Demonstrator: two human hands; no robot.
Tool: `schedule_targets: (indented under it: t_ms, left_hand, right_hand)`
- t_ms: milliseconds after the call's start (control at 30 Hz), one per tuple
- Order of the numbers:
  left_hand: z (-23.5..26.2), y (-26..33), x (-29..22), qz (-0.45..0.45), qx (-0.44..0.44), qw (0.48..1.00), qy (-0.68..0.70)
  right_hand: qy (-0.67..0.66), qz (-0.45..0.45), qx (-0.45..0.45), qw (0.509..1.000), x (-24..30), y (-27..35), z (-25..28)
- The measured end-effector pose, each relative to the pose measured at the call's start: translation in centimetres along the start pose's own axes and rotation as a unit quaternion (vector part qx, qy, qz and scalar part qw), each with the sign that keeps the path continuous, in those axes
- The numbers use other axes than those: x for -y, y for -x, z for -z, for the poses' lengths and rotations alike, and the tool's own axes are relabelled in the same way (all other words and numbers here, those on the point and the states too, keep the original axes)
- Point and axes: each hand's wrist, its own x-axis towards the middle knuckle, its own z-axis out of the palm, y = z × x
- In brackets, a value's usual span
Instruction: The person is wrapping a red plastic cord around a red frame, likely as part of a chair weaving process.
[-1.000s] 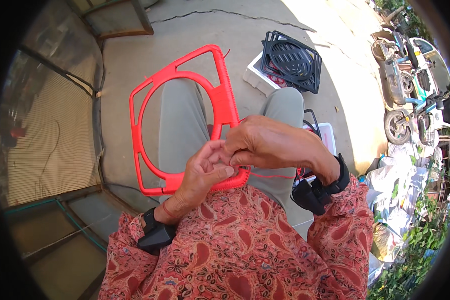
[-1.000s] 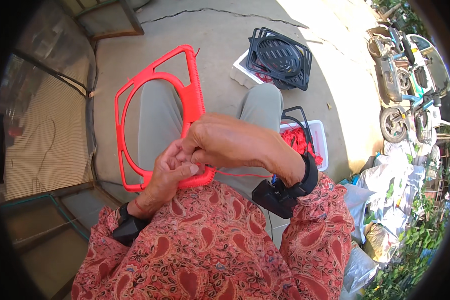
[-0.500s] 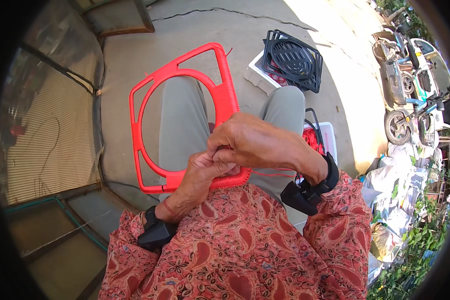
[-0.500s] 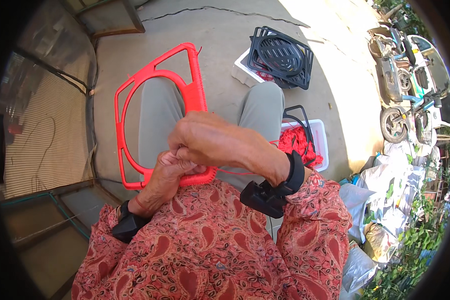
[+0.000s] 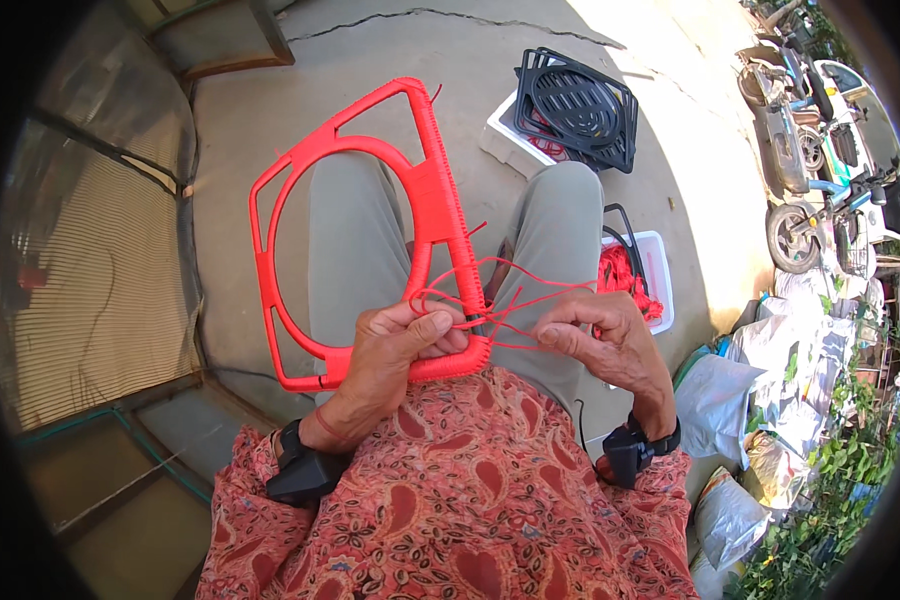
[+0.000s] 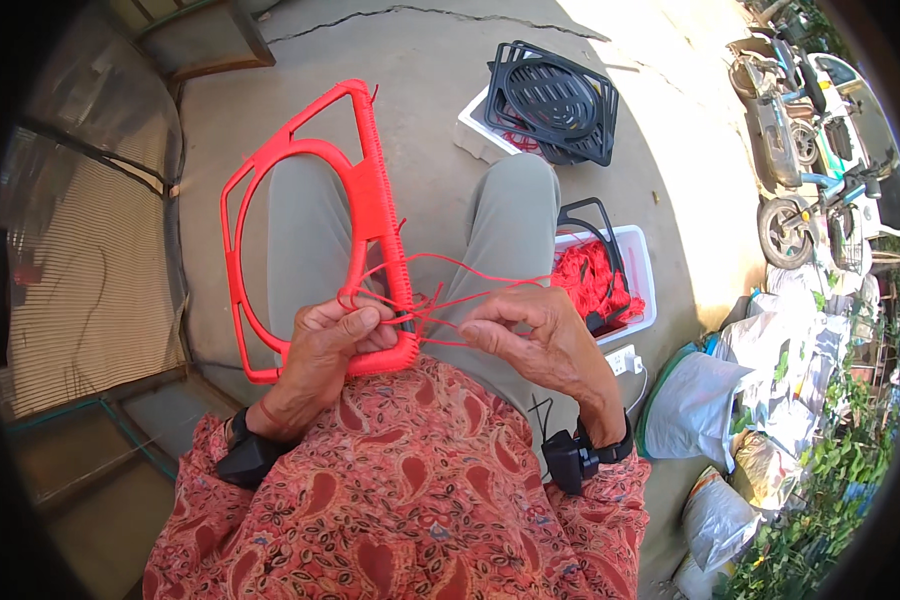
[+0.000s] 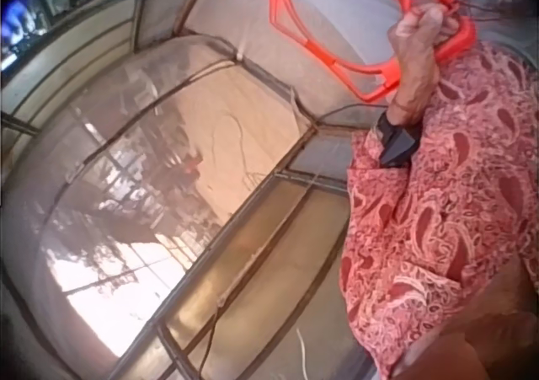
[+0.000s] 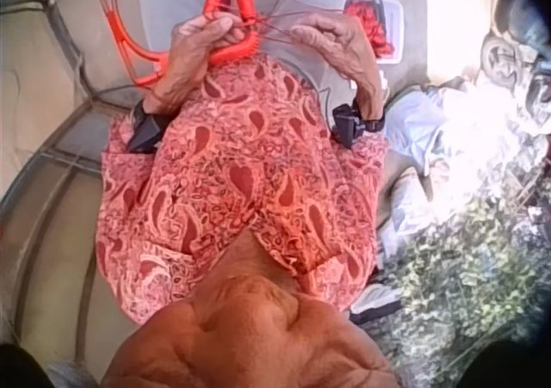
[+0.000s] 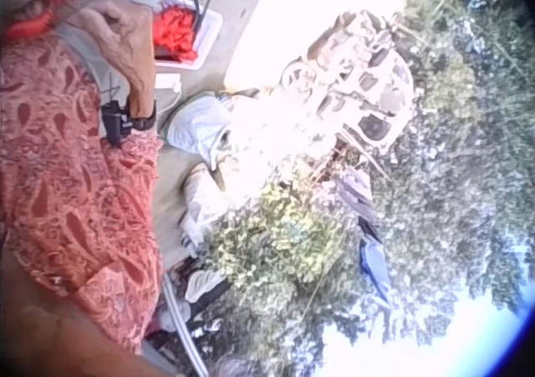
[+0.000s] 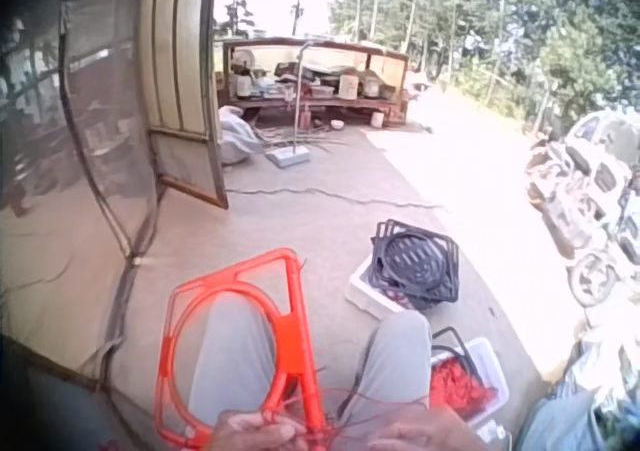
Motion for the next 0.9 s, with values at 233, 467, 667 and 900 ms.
schedule_targets:
  t_ms: [233, 467, 667, 900]
  left_hand:
    - [-0.5, -0.3, -0.4, 0.001, -0.014, 1.0, -0.004]
    - [-0.5, -0.3, -0.6, 0.028, -0.039, 0.999, -0.019]
    - [-0.6, -0.5, 0.2, 0.109, -0.041, 0.99, -0.081]
    - [-1.1, 0.4, 1.3, 0.111, -0.027, 0.976, -0.185]
  right_hand:
    - [0.069, 0.044, -0.069, 0.994, -2.9, 1.4, -4.1]
    - [-0.154, -0.125, 0.111, 0.974, -3.6, -0.6, -5.2]
    - [-0.319, -0.036, -0.012, 0.947, -4.1, -3.0, -7.2]
    - [-0.231, 0.007, 0.044, 0.972, -5.2, -2.9, -7.7]
